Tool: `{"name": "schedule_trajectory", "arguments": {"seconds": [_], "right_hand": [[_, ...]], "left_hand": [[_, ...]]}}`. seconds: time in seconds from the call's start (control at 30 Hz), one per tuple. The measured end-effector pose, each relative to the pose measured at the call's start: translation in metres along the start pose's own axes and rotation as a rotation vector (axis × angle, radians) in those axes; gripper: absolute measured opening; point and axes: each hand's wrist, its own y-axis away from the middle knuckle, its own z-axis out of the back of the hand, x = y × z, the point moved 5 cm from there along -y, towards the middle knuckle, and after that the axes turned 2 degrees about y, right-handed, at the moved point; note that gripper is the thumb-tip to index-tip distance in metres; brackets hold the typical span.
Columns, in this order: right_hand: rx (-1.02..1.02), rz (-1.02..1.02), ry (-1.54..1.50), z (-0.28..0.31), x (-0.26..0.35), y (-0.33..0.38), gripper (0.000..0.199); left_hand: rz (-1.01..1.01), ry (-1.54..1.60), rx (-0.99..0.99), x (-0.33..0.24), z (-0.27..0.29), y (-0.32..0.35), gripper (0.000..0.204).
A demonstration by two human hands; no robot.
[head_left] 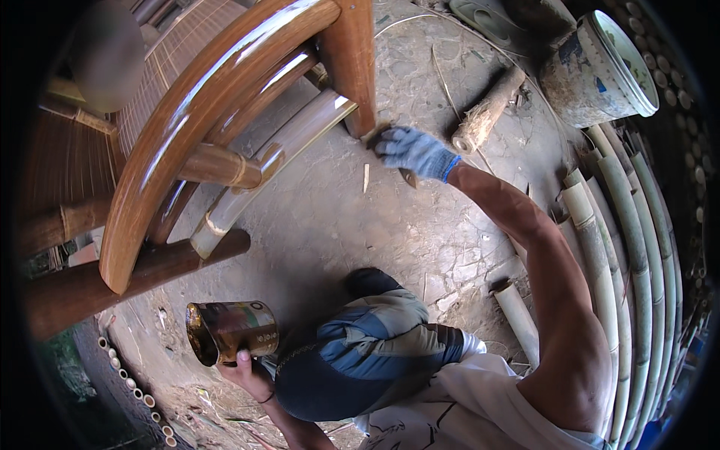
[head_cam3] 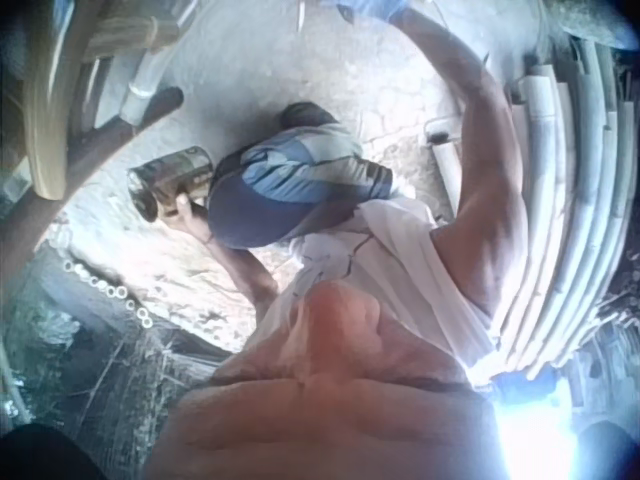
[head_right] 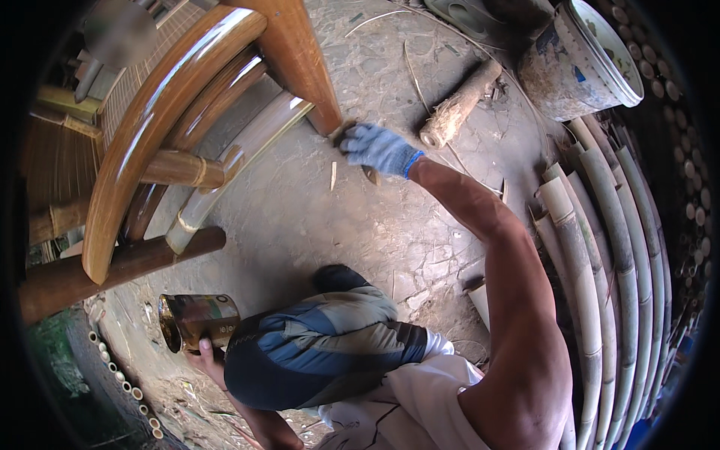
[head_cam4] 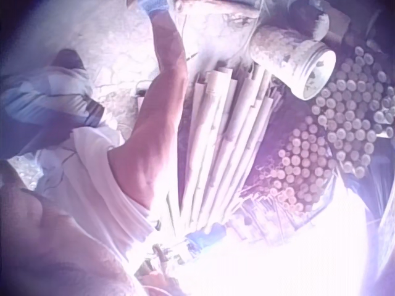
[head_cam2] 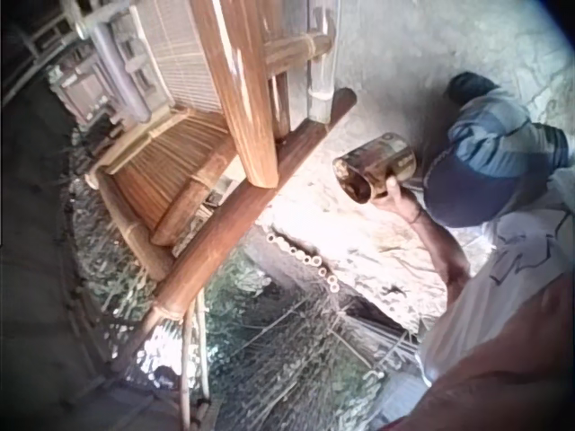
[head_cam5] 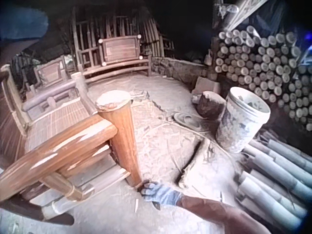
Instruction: The person applies a dark varnish to a bamboo chair using a brush. They repeatedly dip the brush into a can and coat the chair's frame, seat, and legs with smooth, even strokes.
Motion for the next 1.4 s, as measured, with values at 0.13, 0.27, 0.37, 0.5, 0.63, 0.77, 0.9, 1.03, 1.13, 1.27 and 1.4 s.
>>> {"name": "schedule_trajectory", "arguments": {"seconds": [0.13,0.27,0.37,0.5,0.63,0.77,0.9,1.03,1.13,1.27,1.4], "right_hand": [[-0.626,-0.551,-0.156,0.025,-0.046,0.035,0.020],[-1.286,-1.369,-1.353,-0.034,-0.031,0.041,0.012],[-1.301,-1.654,-1.553,-0.060,0.017,0.013,0.018],[-1.447,-1.290,-1.359,0.023,0.018,-0.011,0.018],[-1.400,-1.020,-0.906,0.159,-0.007,-0.049,0.021],[-1.409,-0.790,-1.037,0.274,-0.027,-0.086,0.020],[-1.477,-0.611,-1.249,0.319,-0.036,-0.088,0.024],[-1.665,-0.512,-1.717,0.280,-0.036,-0.077,0.031],[-1.717,-0.637,-2.097,0.169,-0.034,-0.064,0.032],[-1.660,-0.972,-2.228,0.027,0.006,-0.022,0.026],[-1.571,-1.555,-1.760,-0.050,0.030,0.036,0.017]], "left_hand": [[-0.014,0.064,0.025,-0.001,-0.014,0.000,0.096],[-0.027,0.049,0.086,-0.016,-0.034,0.001,0.093],[-0.072,0.096,0.113,-0.022,-0.038,0.001,0.091],[-0.102,0.072,0.093,-0.029,-0.038,0.005,0.092],[-0.117,0.095,0.120,-0.028,-0.034,0.006,0.092],[-0.107,0.083,0.147,-0.016,-0.022,0.009,0.092],[-0.120,0.067,0.151,-0.005,-0.012,0.010,0.091],[-0.112,0.049,0.184,0.000,-0.010,0.009,0.089],[-0.147,0.021,0.218,0.009,-0.012,0.008,0.089],[-0.061,0.209,0.225,0.005,-0.046,0.014,0.091],[-0.068,0.144,0.292,0.018,-0.064,0.011,0.089]]}}
